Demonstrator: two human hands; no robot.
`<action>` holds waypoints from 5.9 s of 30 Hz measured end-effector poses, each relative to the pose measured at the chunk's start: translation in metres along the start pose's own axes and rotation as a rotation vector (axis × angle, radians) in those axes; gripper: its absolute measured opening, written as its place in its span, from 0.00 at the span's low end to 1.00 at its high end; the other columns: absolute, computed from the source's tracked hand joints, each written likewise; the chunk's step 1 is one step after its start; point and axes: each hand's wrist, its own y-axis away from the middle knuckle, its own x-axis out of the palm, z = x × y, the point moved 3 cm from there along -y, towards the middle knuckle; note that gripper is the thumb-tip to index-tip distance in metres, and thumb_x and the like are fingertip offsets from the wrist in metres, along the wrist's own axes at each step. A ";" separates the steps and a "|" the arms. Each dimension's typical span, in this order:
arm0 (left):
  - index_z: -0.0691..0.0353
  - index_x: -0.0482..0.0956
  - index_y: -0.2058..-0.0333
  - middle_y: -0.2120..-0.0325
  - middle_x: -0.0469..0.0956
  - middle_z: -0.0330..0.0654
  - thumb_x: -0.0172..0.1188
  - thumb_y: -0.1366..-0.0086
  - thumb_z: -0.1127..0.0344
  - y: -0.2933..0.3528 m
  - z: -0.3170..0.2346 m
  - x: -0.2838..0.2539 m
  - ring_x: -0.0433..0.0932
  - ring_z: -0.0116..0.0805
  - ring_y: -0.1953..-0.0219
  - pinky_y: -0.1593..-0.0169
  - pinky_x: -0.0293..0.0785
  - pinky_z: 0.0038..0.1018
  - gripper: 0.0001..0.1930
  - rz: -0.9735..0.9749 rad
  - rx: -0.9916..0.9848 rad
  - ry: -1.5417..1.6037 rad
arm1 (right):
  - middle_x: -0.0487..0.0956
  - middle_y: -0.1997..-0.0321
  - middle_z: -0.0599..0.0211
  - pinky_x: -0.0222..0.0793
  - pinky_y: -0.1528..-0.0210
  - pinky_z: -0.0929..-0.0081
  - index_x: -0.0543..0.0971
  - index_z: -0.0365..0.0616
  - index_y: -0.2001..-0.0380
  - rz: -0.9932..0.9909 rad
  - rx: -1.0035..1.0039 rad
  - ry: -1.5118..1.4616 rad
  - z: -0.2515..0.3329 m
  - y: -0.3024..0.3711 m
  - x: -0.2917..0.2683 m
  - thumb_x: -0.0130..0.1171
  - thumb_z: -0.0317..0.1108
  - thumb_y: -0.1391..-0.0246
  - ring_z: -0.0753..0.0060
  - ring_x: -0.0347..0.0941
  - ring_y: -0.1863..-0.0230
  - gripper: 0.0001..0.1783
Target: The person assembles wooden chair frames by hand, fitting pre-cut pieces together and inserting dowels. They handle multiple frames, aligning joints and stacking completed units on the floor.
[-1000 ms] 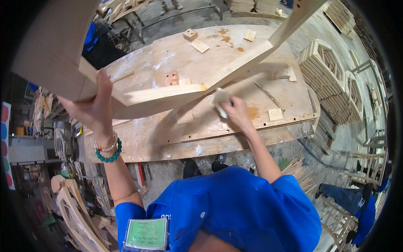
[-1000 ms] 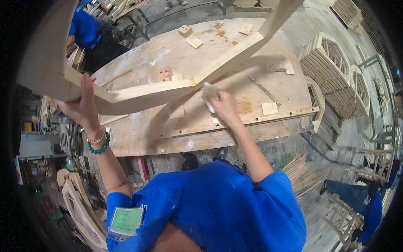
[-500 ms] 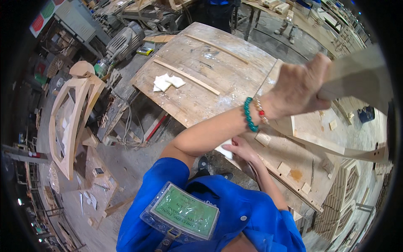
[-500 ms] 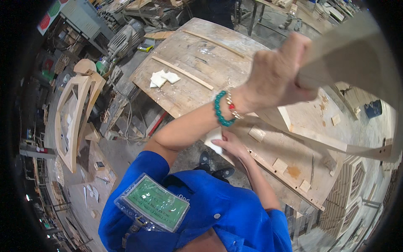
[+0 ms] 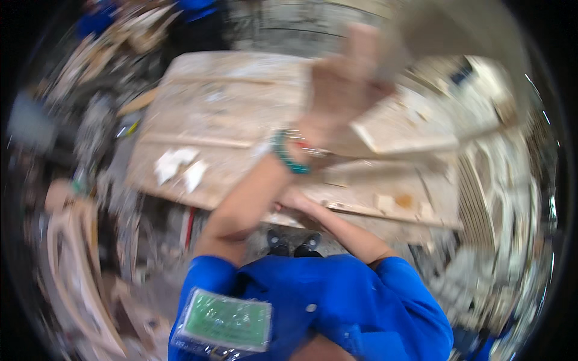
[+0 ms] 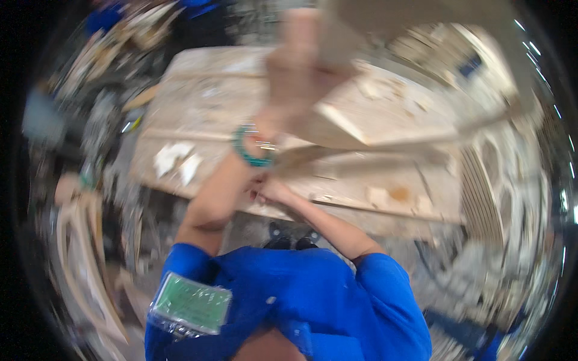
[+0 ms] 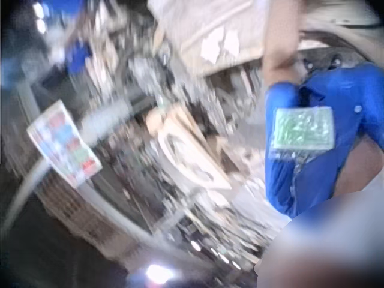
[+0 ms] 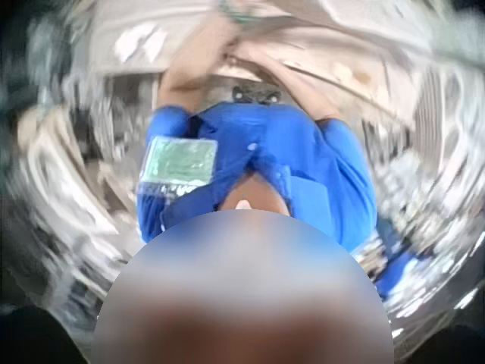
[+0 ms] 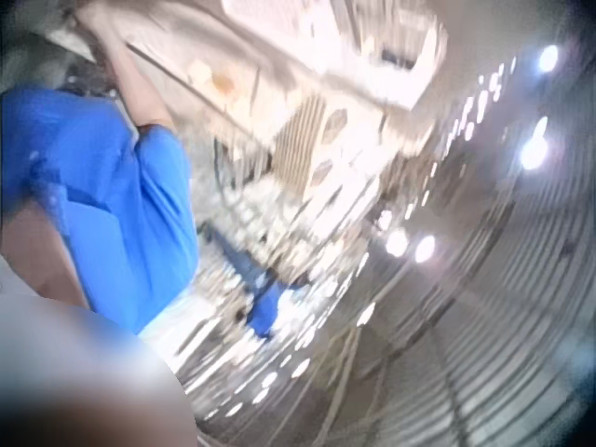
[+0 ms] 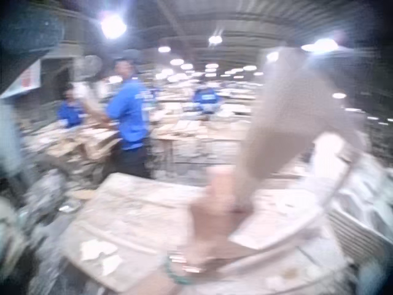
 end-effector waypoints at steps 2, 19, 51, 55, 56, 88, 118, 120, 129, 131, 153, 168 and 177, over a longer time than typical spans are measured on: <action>0.59 0.65 0.57 0.78 0.73 0.44 0.70 0.59 0.61 -0.001 0.027 -0.013 0.77 0.44 0.81 0.80 0.72 0.35 0.30 -0.021 0.018 -0.079 | 0.78 0.81 0.69 0.62 0.86 0.82 0.81 0.40 0.70 0.161 0.188 -0.021 0.042 0.051 -0.038 0.58 0.41 0.44 0.84 0.66 0.88 0.15; 0.63 0.68 0.60 0.70 0.77 0.44 0.69 0.50 0.64 -0.026 0.021 0.004 0.77 0.32 0.68 0.62 0.73 0.27 0.22 0.040 -0.182 0.165 | 0.80 0.58 0.55 0.75 0.61 0.68 0.80 0.40 0.58 -0.841 -0.341 0.736 0.184 0.266 -0.282 0.51 0.62 0.45 0.62 0.78 0.58 0.33; 0.62 0.65 0.48 0.52 0.71 0.50 0.66 0.48 0.59 0.007 -0.043 0.023 0.71 0.43 0.49 0.48 0.69 0.35 0.30 -0.269 -0.063 -0.156 | 0.78 0.71 0.49 0.71 0.67 0.59 0.72 0.36 0.60 -0.681 -0.700 1.580 0.476 0.198 -0.329 0.66 0.50 0.60 0.54 0.76 0.69 0.31; 0.65 0.67 0.50 0.54 0.71 0.44 0.61 0.43 0.67 0.155 -0.094 0.078 0.70 0.33 0.52 0.49 0.68 0.29 0.23 0.067 -0.494 0.522 | 0.77 0.74 0.53 0.69 0.75 0.63 0.73 0.37 0.61 -0.674 -0.723 1.548 0.476 0.208 -0.312 0.64 0.47 0.61 0.62 0.75 0.72 0.28; 0.64 0.67 0.49 0.58 0.73 0.41 0.61 0.42 0.66 0.189 -0.102 0.098 0.72 0.30 0.56 0.53 0.70 0.26 0.23 0.334 -0.658 0.747 | 0.77 0.74 0.53 0.69 0.75 0.64 0.73 0.37 0.61 -0.652 -0.691 1.531 0.482 0.213 -0.300 0.64 0.47 0.61 0.62 0.75 0.72 0.28; 0.70 0.71 0.51 0.56 0.75 0.45 0.66 0.43 0.59 -0.016 -0.108 -0.032 0.74 0.32 0.53 0.47 0.68 0.26 0.27 -0.142 -0.483 0.555 | 0.75 0.65 0.61 0.77 0.58 0.66 0.69 0.39 0.61 -0.827 -0.710 -0.637 0.178 0.262 -0.493 0.74 0.54 0.65 0.66 0.75 0.65 0.37; 0.68 0.67 0.47 0.54 0.73 0.40 0.65 0.42 0.63 -0.043 -0.052 0.016 0.72 0.28 0.54 0.49 0.66 0.23 0.27 0.208 -0.422 0.527 | 0.74 0.48 0.53 0.68 0.47 0.65 0.61 0.43 0.41 -1.371 -0.588 0.816 0.308 0.378 -0.509 0.67 0.60 0.60 0.58 0.71 0.46 0.49; 0.68 0.62 0.43 0.47 0.68 0.43 0.61 0.39 0.66 -0.040 -0.048 0.020 0.65 0.31 0.43 0.41 0.58 0.26 0.28 0.161 -0.288 0.388 | 0.81 0.62 0.58 0.72 0.56 0.69 0.72 0.44 0.52 -1.427 -0.628 0.863 0.306 0.386 -0.524 0.68 0.55 0.58 0.62 0.78 0.57 0.35; 0.68 0.58 0.42 0.45 0.65 0.50 0.64 0.44 0.65 0.176 -0.026 0.126 0.64 0.39 0.42 0.48 0.69 0.32 0.34 0.341 -0.968 0.679 | 0.80 0.61 0.56 0.70 0.57 0.69 0.74 0.38 0.56 -1.392 -0.590 0.826 0.279 0.361 -0.559 0.69 0.49 0.60 0.64 0.77 0.60 0.32; 0.69 0.60 0.44 0.48 0.68 0.51 0.65 0.44 0.64 0.164 -0.020 0.136 0.68 0.39 0.47 0.50 0.70 0.32 0.33 0.263 -0.917 0.555 | 0.80 0.62 0.56 0.70 0.57 0.70 0.74 0.38 0.57 -1.322 -0.494 0.764 0.272 0.348 -0.569 0.69 0.48 0.61 0.66 0.76 0.60 0.32; 0.70 0.76 0.64 0.69 0.79 0.57 0.59 0.52 0.48 0.182 0.047 0.206 0.79 0.51 0.63 0.58 0.73 0.38 0.27 1.095 -0.772 -0.273 | 0.81 0.67 0.57 0.72 0.63 0.72 0.81 0.36 0.64 -1.054 0.323 0.576 0.029 0.244 -0.652 0.69 0.39 0.69 0.67 0.78 0.66 0.25; 0.62 0.75 0.57 0.57 0.75 0.49 0.64 0.48 0.59 0.214 -0.163 0.235 0.72 0.48 0.52 0.48 0.67 0.38 0.21 1.014 -0.155 0.163 | 0.80 0.68 0.56 0.72 0.63 0.60 0.82 0.44 0.74 -0.205 0.342 1.185 0.033 0.247 -0.494 0.61 0.46 0.60 0.54 0.78 0.65 0.16; 0.65 0.71 0.54 0.63 0.75 0.49 0.66 0.50 0.60 0.251 -0.198 0.261 0.73 0.48 0.59 0.56 0.70 0.37 0.25 1.095 -0.181 0.276 | 0.79 0.77 0.59 0.70 0.67 0.61 0.77 0.45 0.78 -0.342 0.230 0.985 0.016 0.245 -0.489 0.61 0.39 0.60 0.55 0.76 0.70 0.09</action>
